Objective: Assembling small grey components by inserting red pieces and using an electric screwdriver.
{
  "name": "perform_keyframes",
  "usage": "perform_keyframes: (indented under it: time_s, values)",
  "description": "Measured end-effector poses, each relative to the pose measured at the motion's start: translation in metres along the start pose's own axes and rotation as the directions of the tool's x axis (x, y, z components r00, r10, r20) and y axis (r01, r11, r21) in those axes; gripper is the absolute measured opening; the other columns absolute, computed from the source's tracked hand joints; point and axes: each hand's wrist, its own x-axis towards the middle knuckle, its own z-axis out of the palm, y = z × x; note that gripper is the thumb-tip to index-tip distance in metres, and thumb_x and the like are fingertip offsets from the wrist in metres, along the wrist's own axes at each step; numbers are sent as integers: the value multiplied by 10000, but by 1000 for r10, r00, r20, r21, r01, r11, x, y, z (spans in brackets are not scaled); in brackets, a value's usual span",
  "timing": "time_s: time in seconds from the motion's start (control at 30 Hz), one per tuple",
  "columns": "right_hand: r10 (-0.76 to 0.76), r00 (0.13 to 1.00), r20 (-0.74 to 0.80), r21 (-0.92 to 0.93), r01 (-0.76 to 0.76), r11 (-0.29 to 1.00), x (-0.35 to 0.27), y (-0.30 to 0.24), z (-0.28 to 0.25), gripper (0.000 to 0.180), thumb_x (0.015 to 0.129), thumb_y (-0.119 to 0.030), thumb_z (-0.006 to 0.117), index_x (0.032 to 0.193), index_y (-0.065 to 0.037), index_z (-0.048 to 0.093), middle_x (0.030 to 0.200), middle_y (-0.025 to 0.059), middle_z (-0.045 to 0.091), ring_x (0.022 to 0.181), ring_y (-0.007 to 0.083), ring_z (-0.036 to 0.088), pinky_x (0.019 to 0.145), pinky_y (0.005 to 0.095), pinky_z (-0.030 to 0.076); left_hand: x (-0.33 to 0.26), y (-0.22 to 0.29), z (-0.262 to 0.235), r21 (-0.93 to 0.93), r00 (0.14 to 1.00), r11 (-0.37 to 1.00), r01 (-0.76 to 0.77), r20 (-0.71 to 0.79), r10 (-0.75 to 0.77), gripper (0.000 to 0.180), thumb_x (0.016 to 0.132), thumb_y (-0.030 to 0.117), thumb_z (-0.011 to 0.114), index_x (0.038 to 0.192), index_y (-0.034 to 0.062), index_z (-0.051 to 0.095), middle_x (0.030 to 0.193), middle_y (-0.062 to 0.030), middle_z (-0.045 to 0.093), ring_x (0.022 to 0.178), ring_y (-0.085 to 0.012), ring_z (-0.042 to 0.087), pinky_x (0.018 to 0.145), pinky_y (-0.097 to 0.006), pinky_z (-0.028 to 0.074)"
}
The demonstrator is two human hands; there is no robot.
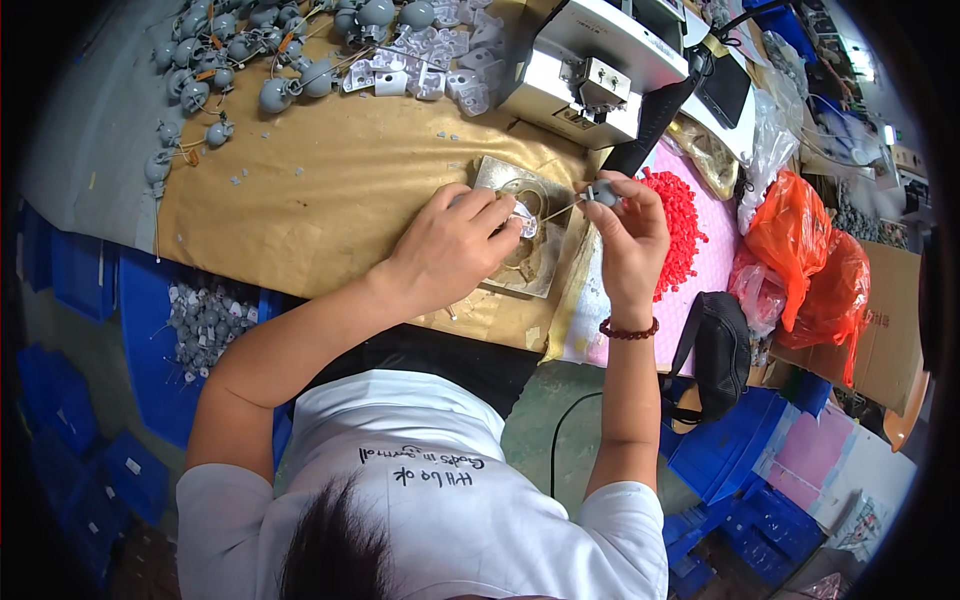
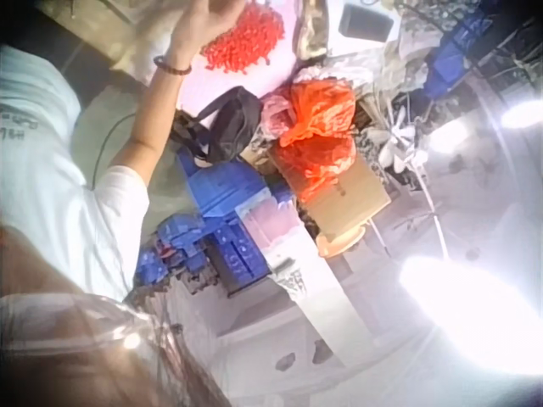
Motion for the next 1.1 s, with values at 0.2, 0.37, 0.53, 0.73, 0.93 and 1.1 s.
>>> perform_keyframes:
  time_s: [0.2,0.37,0.53,0.73,0.93,1.1]
  values:
    - [411,834,369,301,-526,795,7,-9,1,434,819,79,714,1208,-18,546,1066,152,663,992,268,684,889,379,580,1,-2,-4,-2,1000,1000,-19,12,19,400,696,102,734,1086,55,662,1187,-100,618,1101,-266,563,940,-413,445]
    - [339,903,263,-401,-217,890,12,-9,12,430,789,-11,780,1175,-17,592,976,86,665,835,186,662,743,304,547,4,-3,-5,-28,1000,999,-28,8,28,366,684,98,730,1041,51,666,1152,-95,629,1070,-265,573,898,-414,464]
    - [150,924,351,-699,152,699,19,-11,21,423,764,-67,799,1145,-29,619,960,112,602,809,236,619,726,335,520,7,-5,-7,-65,1000,998,-26,7,27,303,697,80,712,995,58,662,1124,-92,631,1033,-261,583,872,-400,475]
    - [143,943,302,-730,132,670,16,-12,26,460,767,-70,797,1183,-46,604,1039,118,578,845,250,602,735,342,517,27,0,-7,-109,993,987,119,-15,-121,303,713,83,698,1006,73,619,1022,-76,601,1000,-266,577,827,-384,490]
    - [-356,921,-159,-551,217,806,53,1,-15,464,854,-76,739,1268,-2,544,1124,106,586,1022,156,578,795,296,499,34,7,0,-80,978,975,207,10,-207,307,736,76,690,1034,70,613,947,-76,576,941,-268,570,777,-389,511]
    - [52,969,-240,-364,-140,921,114,20,-58,441,913,-194,707,1228,69,546,1035,104,649,862,133,615,745,248,502,35,6,0,-96,982,977,191,7,-191,292,744,87,696,1022,54,615,916,-72,574,917,-261,567,747,-377,509]
